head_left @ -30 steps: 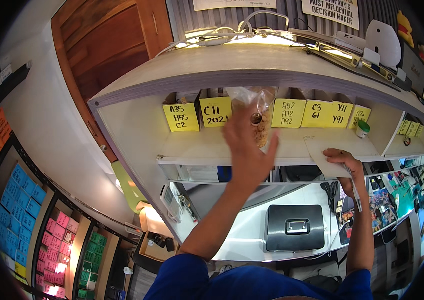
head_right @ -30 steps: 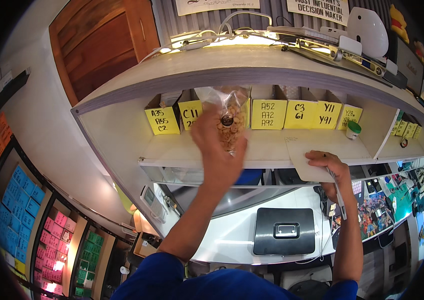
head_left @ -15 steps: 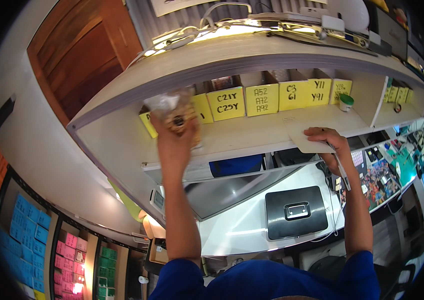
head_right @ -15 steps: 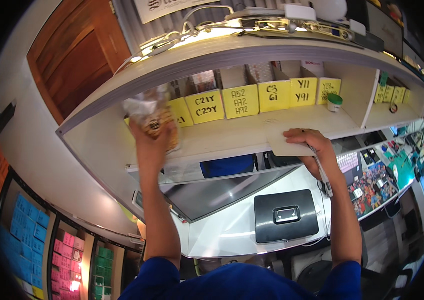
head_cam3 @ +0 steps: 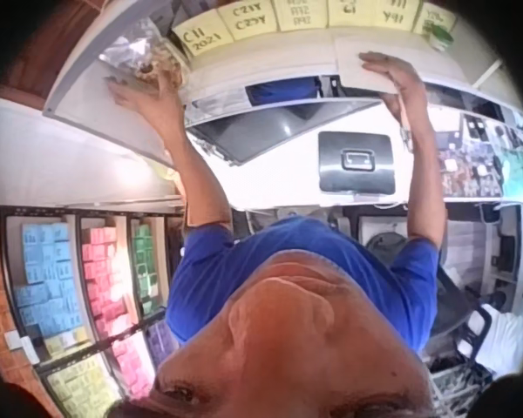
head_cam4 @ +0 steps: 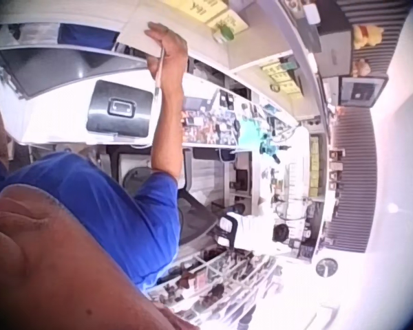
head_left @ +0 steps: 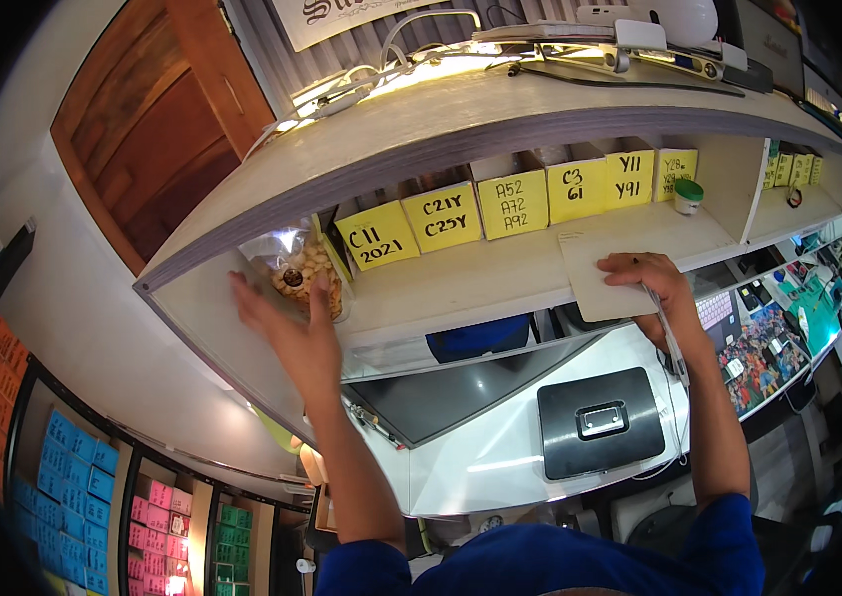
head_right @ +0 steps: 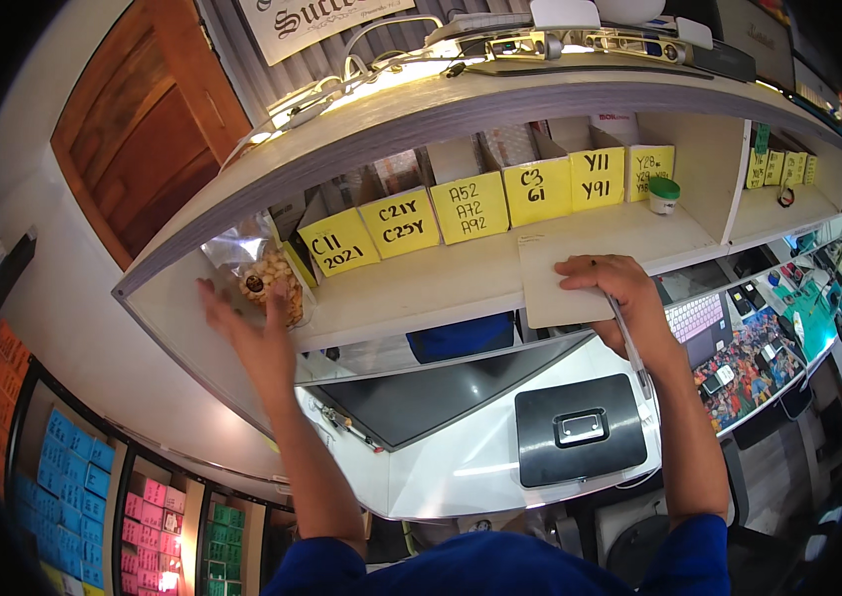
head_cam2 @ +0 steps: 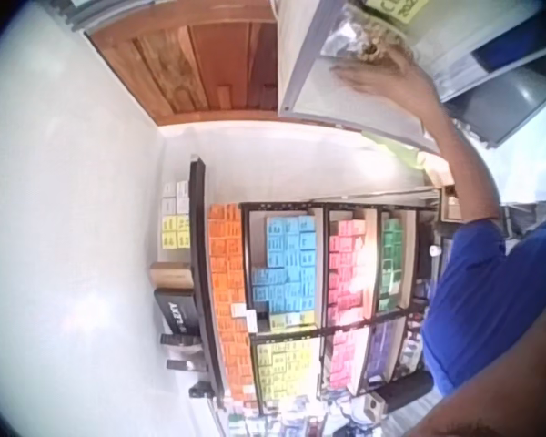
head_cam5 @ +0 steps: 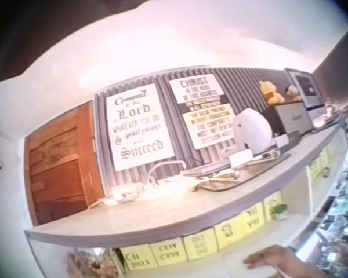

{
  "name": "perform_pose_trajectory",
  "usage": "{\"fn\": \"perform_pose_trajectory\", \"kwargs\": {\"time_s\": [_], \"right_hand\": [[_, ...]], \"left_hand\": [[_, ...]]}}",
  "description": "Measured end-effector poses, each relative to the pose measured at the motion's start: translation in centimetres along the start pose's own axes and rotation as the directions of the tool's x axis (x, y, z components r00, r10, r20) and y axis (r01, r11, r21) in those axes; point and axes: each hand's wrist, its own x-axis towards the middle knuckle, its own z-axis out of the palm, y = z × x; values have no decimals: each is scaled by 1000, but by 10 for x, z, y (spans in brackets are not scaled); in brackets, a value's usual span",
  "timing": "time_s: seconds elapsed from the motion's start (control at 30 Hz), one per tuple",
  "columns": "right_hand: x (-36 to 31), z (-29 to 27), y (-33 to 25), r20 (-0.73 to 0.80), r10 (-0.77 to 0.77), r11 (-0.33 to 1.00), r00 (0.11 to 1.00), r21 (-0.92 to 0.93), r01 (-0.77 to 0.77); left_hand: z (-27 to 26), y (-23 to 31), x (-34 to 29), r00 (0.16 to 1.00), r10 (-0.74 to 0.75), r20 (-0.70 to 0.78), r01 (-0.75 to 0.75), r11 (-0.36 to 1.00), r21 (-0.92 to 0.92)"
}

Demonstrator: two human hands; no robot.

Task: The person handles bubble-wrapped items and boxes on shelves, then writes on a notepad while moving between shelves and a workbench. The person picks up and places boxes, writes notes, and continues handling items on shelves.

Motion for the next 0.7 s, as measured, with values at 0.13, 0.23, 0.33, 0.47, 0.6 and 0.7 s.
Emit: {"fn": "perform_pose_trajectory", "kwargs": {"time_s": [0.13, 0.23, 0.33, 0.47, 0.6, 0.7], "right_hand": [[5, 8, -8, 31, 3, 1000, 1000, 31, -4], [13, 16, -17, 135, 0, 997, 991, 80, -11], [31, 14, -20, 279, -17, 999, 960, 38, 7], [56, 4, -24, 431, 52, 989, 901, 103, -106], [65, -2, -9, 496, 17, 969, 868, 205, -136], [66, 0, -1, 499, -13, 954, 866, 265, -138]], "left_hand": [[2, 21, -28, 955, 289, -64, -295, 942, -159], [16, 32, -23, 896, 397, 199, -308, 879, -365], [29, 47, -12, 857, 344, 385, -198, 908, -370], [44, 53, -5, 798, 359, 483, -185, 910, -371], [100, 58, 50, 783, 244, 572, -133, 964, -229], [172, 23, 112, 708, 518, 479, -561, 826, -64]]}}
